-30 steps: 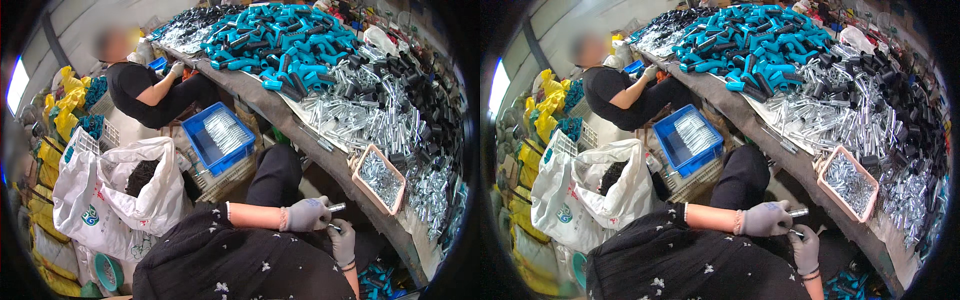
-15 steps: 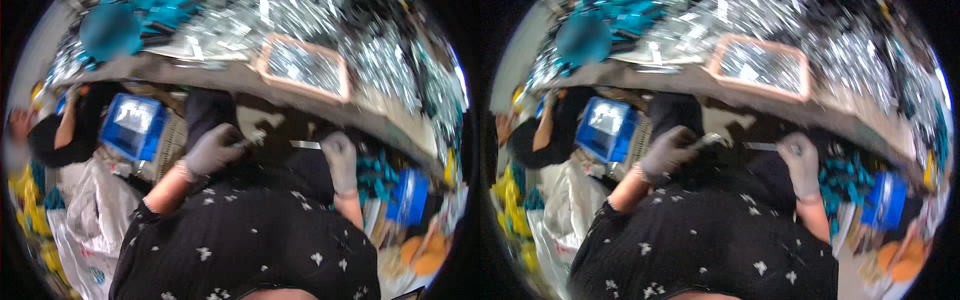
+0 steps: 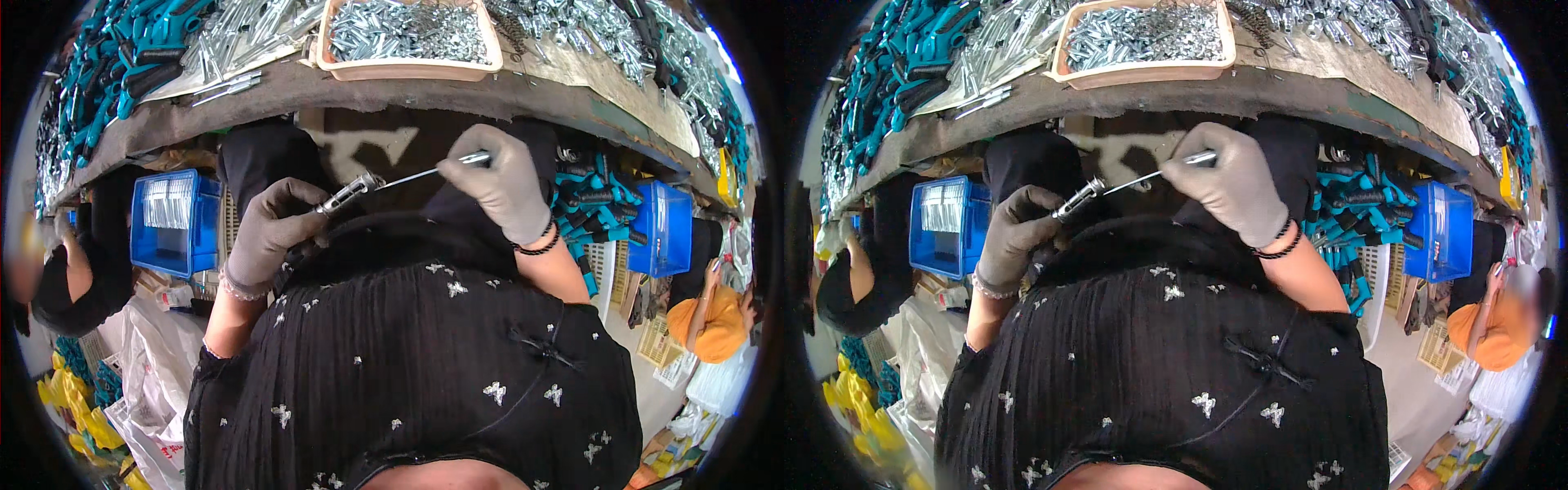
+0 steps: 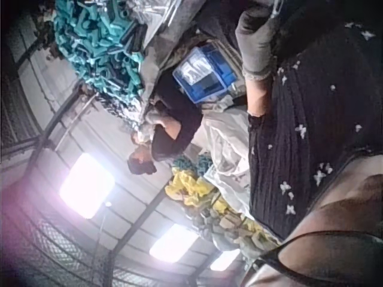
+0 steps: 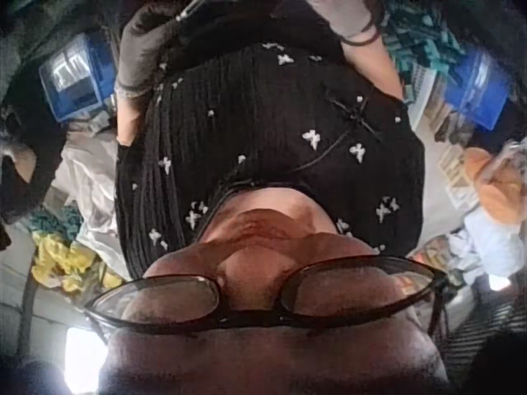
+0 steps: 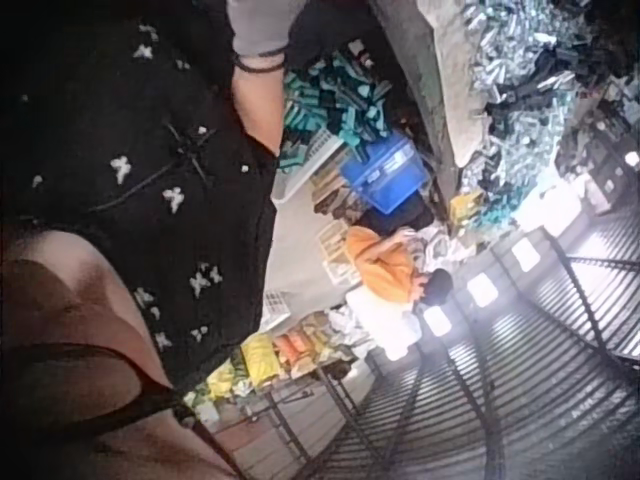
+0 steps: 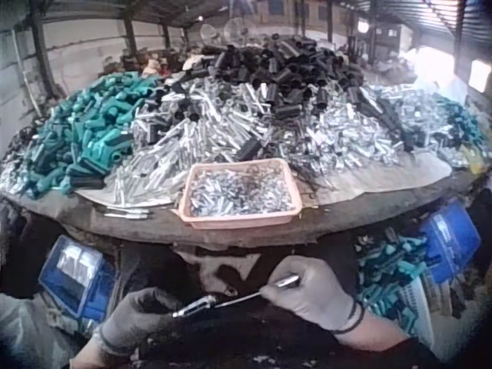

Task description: Assembling hardware components by inserting metal rods and screws into blue plastic handles.

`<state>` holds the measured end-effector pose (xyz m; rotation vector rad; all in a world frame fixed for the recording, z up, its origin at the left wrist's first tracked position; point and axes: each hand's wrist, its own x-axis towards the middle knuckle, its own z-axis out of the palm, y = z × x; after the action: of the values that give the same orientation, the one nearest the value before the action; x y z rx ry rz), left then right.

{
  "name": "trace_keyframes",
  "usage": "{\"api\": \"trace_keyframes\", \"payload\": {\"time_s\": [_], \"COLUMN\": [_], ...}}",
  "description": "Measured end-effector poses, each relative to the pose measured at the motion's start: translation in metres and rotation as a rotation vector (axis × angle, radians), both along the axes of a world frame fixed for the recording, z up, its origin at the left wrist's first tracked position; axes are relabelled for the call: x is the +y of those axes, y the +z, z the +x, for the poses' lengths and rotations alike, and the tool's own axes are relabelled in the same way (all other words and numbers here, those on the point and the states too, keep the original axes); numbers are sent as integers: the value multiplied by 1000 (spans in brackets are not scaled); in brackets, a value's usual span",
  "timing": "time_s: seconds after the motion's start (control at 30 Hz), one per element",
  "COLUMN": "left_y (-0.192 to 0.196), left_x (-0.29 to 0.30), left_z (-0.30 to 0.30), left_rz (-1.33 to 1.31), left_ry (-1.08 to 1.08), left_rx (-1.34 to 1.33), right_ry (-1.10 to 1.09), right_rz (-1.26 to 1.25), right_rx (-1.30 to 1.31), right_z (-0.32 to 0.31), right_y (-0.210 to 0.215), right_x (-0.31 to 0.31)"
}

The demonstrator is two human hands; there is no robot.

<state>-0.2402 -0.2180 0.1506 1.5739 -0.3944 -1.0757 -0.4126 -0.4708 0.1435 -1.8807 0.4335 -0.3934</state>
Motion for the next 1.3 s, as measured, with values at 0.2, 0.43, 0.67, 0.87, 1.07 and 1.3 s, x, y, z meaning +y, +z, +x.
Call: {"api": "trace_keyframes", "payload": {"time_s": [0.2,0.43,0.67,0.87,1.07,1.3], "left_y": [-4,-1,-15,-22,-21,-24], "left_x": [-3,-11,-8,-10,-11,10], "left_z": [-4,-4,-3,0,11,27], "left_rz": [-11,-14,-111,-125,-130,-199], "left_ry": [-84,-165,-176,-174,-144,-73], "left_rx": [-8,9,-64,-141,28,36], "right_ry": [10,201,268,203,206,251], "right_rz": [40,218,453,267,465,-316], "right_rx": [30,74,-9,-111,-106,-127], "right_z": [6,23,24,26,37,66], "right_y": [-6,-18,-28,-33,-39,-12], "right_x": [8,27,42,48,45,39]}}
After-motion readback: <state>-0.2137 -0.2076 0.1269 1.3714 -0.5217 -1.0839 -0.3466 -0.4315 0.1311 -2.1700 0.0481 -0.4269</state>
